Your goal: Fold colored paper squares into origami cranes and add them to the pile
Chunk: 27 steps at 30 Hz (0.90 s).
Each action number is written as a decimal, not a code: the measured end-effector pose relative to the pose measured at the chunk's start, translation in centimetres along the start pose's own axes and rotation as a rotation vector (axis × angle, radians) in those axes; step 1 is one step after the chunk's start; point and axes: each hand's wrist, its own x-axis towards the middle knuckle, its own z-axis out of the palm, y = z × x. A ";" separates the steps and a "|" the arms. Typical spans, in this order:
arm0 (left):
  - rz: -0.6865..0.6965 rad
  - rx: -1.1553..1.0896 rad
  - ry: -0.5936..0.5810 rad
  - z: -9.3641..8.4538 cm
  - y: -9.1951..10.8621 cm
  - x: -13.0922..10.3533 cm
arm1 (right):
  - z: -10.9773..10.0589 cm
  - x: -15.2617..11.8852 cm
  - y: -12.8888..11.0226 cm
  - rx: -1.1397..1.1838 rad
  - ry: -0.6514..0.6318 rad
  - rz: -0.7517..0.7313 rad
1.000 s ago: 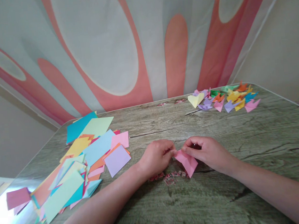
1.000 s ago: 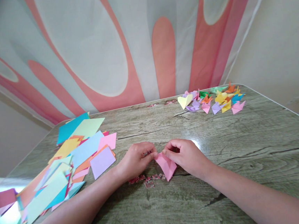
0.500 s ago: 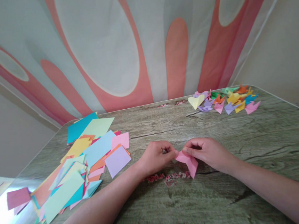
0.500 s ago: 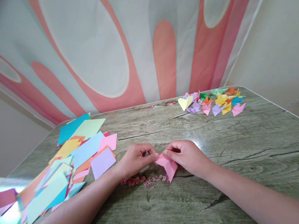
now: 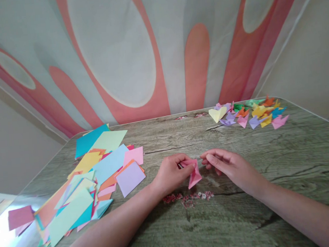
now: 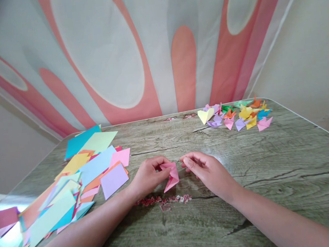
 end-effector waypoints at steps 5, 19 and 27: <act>0.114 0.222 0.092 0.2 0.5 -0.4 | 1.3 -1.3 -1.2 -0.132 0.056 -0.113; -0.061 -0.023 -0.097 0.3 0.0 0.1 | 1.2 -0.1 0.6 -0.281 0.118 -0.092; -0.019 -0.031 -0.067 0.4 -0.9 0.2 | 1.2 0.3 1.6 -0.290 0.087 -0.140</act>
